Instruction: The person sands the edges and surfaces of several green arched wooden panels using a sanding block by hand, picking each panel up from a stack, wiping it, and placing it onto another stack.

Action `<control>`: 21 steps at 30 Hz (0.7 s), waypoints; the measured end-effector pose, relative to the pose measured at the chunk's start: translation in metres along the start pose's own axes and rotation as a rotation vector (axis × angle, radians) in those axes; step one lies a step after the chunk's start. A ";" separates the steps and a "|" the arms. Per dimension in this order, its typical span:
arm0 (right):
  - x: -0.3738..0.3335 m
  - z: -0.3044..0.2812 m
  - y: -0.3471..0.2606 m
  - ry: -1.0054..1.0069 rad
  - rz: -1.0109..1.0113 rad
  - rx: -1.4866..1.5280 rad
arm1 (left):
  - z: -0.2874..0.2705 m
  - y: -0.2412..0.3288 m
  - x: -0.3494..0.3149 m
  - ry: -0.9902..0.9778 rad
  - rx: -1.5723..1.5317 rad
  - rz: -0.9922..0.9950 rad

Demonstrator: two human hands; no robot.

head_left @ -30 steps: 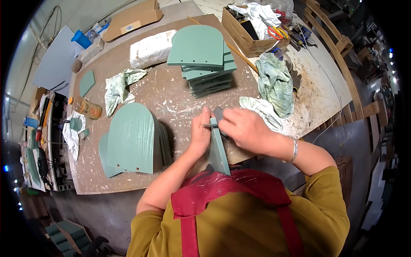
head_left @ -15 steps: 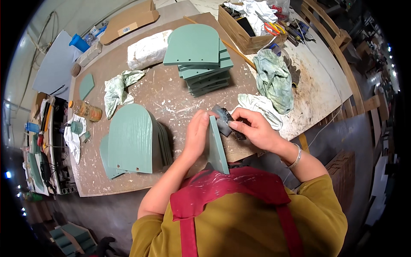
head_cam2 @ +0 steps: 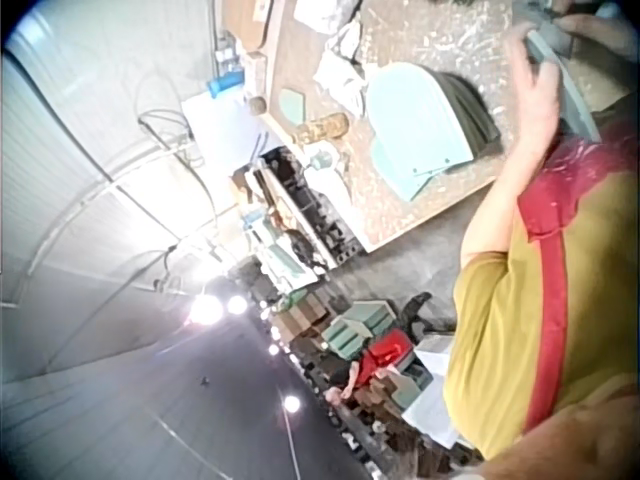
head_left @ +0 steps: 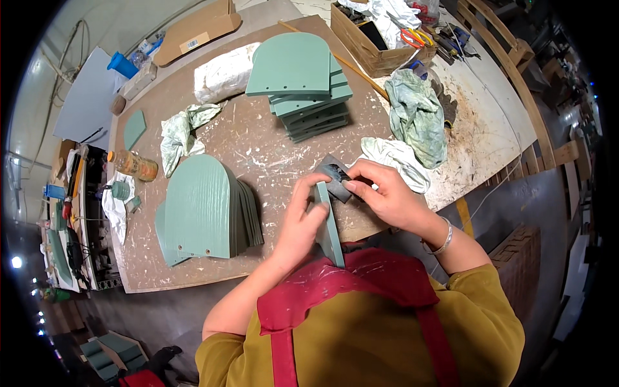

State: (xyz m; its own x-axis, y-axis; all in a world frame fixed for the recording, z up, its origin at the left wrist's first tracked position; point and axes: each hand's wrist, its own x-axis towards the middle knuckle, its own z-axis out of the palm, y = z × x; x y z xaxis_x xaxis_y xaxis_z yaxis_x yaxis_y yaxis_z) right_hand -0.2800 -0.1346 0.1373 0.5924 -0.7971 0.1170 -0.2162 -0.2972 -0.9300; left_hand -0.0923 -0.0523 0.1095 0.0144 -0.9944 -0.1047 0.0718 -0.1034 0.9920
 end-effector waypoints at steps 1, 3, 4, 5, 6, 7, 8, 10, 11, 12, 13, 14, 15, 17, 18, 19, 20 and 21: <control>0.000 0.000 -0.001 -0.010 0.012 0.005 | 0.000 -0.003 -0.002 -0.015 0.008 0.016; 0.000 -0.001 -0.003 -0.026 0.016 0.009 | 0.000 -0.005 -0.001 -0.004 -0.022 -0.006; 0.000 -0.001 -0.004 -0.033 0.008 0.009 | 0.001 -0.006 -0.001 0.022 -0.043 -0.024; 0.001 0.000 -0.005 -0.041 0.001 0.008 | 0.002 -0.007 0.000 0.048 -0.063 -0.042; 0.001 0.000 -0.005 -0.041 -0.022 -0.011 | 0.004 -0.006 0.000 0.055 -0.051 -0.048; 0.001 0.000 -0.005 -0.042 -0.045 -0.031 | 0.005 -0.003 0.000 0.062 -0.039 -0.053; 0.002 0.000 -0.005 -0.043 -0.067 -0.051 | 0.006 -0.001 0.000 0.069 -0.027 -0.059; 0.001 -0.001 -0.007 -0.059 -0.125 -0.128 | -0.001 -0.007 0.003 0.014 0.024 0.018; 0.001 -0.002 -0.008 -0.066 -0.154 -0.167 | -0.006 -0.010 0.005 -0.014 0.050 0.056; 0.002 -0.003 -0.010 -0.083 -0.189 -0.245 | -0.009 -0.011 0.007 -0.019 0.028 0.062; 0.005 -0.005 -0.013 -0.099 -0.223 -0.323 | -0.012 -0.012 0.010 -0.024 0.007 0.068; 0.007 -0.007 -0.015 -0.115 -0.257 -0.401 | -0.014 -0.013 0.012 -0.030 -0.014 0.073; 0.011 -0.007 -0.015 -0.117 -0.321 -0.485 | -0.013 -0.014 0.014 -0.011 -0.001 0.090; 0.017 -0.005 -0.017 -0.121 -0.447 -0.654 | -0.008 -0.020 0.017 0.026 0.024 0.123; 0.018 -0.006 -0.019 -0.118 -0.539 -0.757 | -0.005 -0.025 0.020 0.047 -0.010 0.110; 0.015 -0.006 -0.019 -0.153 -0.597 -0.770 | -0.005 -0.027 0.022 0.034 -0.020 0.106; 0.008 -0.003 -0.020 -0.189 -0.655 -0.783 | -0.004 -0.029 0.023 0.021 -0.031 0.103; 0.000 0.001 -0.020 -0.228 -0.715 -0.791 | -0.005 -0.032 0.024 0.013 -0.040 0.096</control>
State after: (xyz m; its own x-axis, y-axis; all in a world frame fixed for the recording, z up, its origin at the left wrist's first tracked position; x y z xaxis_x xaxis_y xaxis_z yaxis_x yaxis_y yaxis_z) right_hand -0.2750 -0.1277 0.1555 0.8921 -0.2139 0.3981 -0.1547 -0.9722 -0.1755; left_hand -0.0896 -0.0727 0.0754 0.0356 -0.9993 -0.0102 0.1094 -0.0062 0.9940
